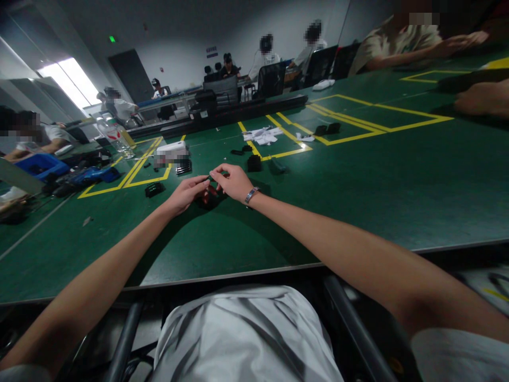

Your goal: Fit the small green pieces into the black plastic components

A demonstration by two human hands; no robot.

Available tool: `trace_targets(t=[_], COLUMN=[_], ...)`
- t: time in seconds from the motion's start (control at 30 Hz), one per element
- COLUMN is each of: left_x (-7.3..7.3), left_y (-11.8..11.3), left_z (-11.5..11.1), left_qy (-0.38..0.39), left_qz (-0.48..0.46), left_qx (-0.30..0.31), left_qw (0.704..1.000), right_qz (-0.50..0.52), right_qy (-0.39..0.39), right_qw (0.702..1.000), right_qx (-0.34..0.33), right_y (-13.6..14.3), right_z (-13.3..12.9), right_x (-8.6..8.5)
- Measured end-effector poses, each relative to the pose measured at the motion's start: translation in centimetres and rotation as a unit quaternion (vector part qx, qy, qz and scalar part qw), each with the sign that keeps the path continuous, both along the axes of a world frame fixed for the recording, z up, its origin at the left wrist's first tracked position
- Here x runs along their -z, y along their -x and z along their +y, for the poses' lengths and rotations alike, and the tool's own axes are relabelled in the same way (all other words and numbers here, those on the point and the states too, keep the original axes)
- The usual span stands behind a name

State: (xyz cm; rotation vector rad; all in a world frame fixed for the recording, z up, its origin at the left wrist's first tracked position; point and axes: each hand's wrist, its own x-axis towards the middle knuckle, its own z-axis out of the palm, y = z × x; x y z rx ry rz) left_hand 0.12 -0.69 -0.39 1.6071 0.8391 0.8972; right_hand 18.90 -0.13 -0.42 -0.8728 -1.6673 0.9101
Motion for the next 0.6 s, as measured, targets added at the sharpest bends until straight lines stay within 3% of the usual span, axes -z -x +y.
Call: trace_targets(t=[0.43,0.6], left_x=[0.05,0.09], left_y=[-0.01,0.06], left_z=[0.05,0.13], left_qy=[0.011,-0.002], left_qz=[-0.005,0.002], left_qx=[0.004,0.005], left_qw=[1.000,1.000], right_qz=[0.016,-0.005], right_qy=[-0.006,-0.013], right_qw=[1.000,1.000], right_qx=[0.011,-0.021], right_y=[-0.11,-0.43], right_z=[0.38,0.82], right_x=[0.05,0.09])
